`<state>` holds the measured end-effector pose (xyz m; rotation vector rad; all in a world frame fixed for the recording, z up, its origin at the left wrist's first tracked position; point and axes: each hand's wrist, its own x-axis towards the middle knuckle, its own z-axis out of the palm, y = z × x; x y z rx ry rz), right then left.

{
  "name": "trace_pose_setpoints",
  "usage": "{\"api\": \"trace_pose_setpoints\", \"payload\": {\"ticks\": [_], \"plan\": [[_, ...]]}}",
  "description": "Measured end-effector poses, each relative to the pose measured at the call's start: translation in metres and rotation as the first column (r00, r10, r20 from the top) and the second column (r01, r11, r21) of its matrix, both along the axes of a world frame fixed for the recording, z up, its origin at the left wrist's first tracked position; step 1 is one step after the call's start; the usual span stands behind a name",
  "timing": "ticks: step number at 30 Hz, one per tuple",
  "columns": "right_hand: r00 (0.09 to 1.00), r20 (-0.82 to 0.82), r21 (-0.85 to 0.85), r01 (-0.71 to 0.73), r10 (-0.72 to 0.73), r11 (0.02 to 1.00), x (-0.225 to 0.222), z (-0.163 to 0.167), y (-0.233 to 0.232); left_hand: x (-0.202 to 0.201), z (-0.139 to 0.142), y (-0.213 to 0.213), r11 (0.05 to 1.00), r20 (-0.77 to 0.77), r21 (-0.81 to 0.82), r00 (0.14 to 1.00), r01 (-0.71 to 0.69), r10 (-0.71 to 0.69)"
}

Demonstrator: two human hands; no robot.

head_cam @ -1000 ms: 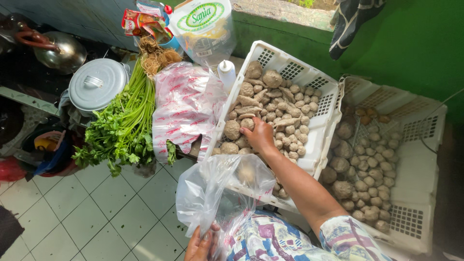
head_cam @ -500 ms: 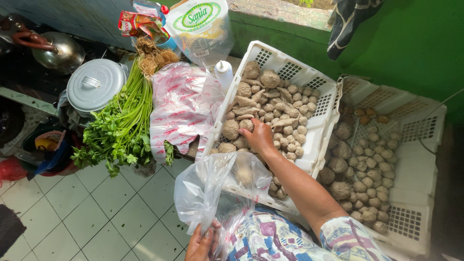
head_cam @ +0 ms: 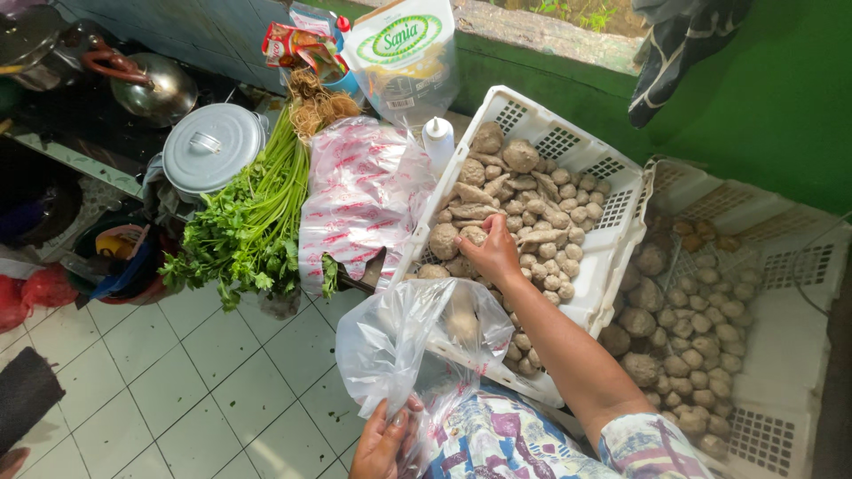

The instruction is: The person stands at a counter with white crates filled with round and elongated meatballs. They open a clear plastic bag, place meatballs into it one at a time from the crates, then lift and tie the filled bag and set it aside.

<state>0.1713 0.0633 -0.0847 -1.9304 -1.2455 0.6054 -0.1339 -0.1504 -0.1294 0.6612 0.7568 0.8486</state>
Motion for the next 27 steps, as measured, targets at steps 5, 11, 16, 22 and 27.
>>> {"api": "trace_pose_setpoints", "payload": {"ticks": [5,11,16,22,27], "plan": [[0.923,-0.38,-0.085,0.035,-0.064,0.996,0.015,0.015,-0.001,0.013,0.027,0.011,0.997,-0.04,0.019,0.997,0.069,-0.068],[0.226,-0.974,-0.033,-0.024,-0.027,0.999,0.062,0.015,-0.028,0.031,0.064,0.022,0.99,-0.016,0.041,0.99,0.138,-0.138],[-0.101,-0.995,0.019,-0.033,0.016,0.999,0.068,0.01,-0.04,0.049,0.076,0.029,0.981,0.024,0.042,0.981,0.189,-0.19],[-0.23,-0.819,0.563,-0.147,0.526,0.813,0.091,0.019,-0.113,0.08,0.093,0.04,0.962,0.133,-0.078,0.959,0.26,-0.249],[-0.188,-0.866,0.482,-0.558,0.463,0.675,0.088,0.009,-0.161,0.125,0.089,0.041,0.87,0.185,-0.067,0.863,0.489,-0.471]]}}
